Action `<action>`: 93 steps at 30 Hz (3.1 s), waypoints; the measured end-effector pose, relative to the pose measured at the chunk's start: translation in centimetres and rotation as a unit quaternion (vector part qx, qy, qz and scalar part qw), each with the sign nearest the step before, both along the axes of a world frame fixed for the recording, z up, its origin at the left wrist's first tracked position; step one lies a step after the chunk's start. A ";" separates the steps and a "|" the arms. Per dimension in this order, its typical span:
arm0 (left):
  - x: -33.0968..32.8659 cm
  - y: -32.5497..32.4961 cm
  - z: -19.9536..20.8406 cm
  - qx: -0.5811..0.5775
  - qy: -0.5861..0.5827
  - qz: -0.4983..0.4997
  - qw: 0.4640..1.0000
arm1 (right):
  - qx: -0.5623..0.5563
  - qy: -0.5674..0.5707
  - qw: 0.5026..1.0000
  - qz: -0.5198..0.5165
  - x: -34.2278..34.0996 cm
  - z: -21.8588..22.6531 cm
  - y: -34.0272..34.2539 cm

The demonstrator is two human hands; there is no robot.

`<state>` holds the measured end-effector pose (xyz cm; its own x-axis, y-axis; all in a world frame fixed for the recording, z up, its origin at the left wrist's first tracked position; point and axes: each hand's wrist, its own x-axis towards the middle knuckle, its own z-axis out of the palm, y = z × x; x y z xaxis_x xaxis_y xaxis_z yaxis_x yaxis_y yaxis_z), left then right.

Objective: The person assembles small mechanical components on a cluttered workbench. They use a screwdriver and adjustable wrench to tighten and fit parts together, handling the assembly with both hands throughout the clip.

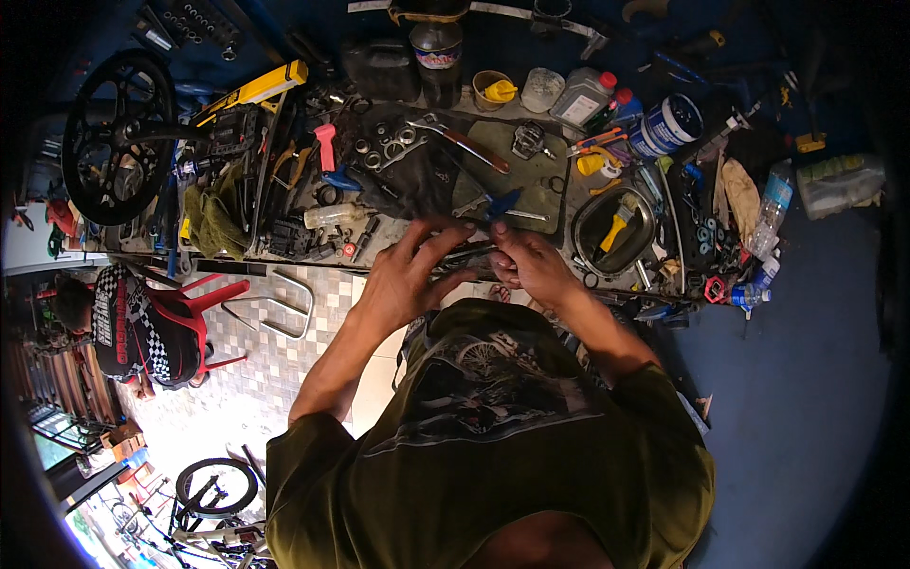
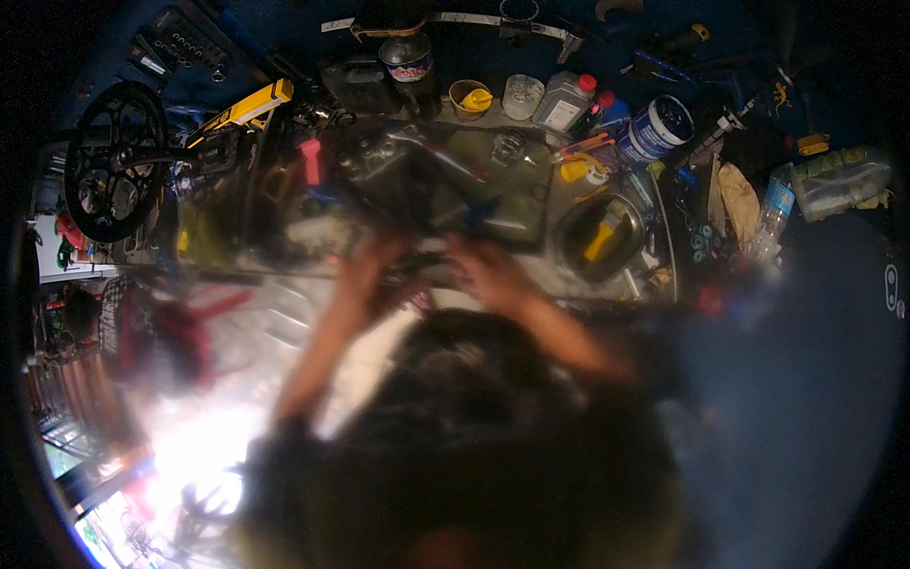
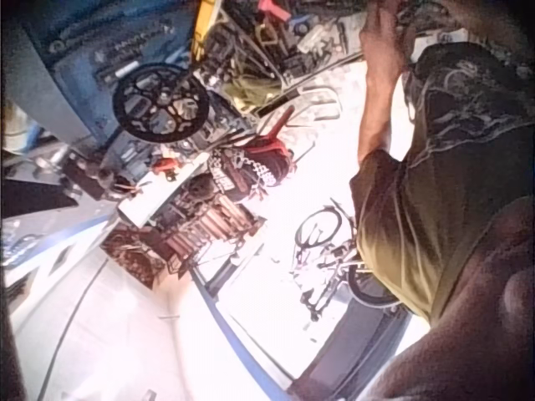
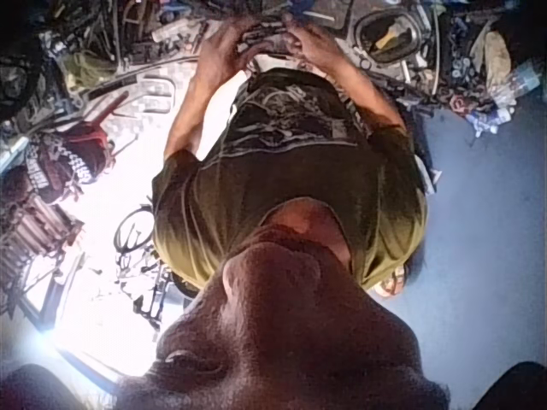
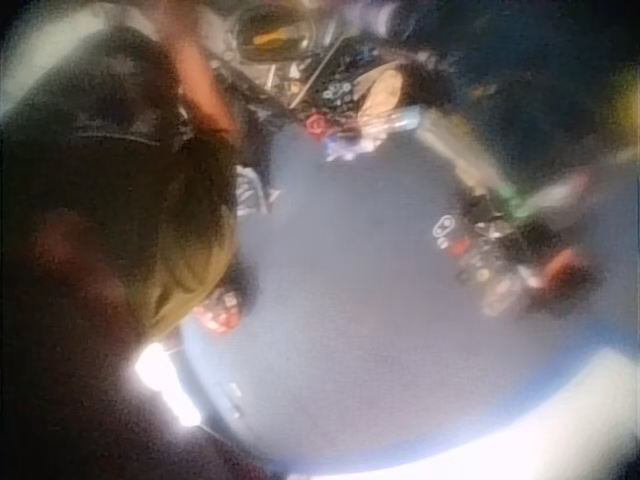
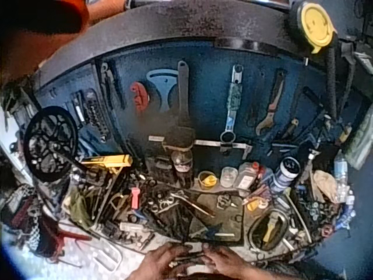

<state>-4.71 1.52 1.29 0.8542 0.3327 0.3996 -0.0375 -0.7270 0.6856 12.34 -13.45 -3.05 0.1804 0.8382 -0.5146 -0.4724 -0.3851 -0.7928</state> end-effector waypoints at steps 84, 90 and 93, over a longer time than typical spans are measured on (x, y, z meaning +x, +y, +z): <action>1.1 2.3 -1.4 -0.426 -0.013 -0.136 0.895 | 0.211 -0.494 0.843 -0.025 0.8 3.1 1.1; 1.2 2.0 1.0 -0.494 0.141 0.011 0.858 | 0.226 -0.540 0.811 -0.016 0.9 3.9 1.3; 1.4 1.3 -0.8 -0.582 0.196 0.041 0.788 | 0.262 -0.585 0.767 0.021 1.0 4.7 1.5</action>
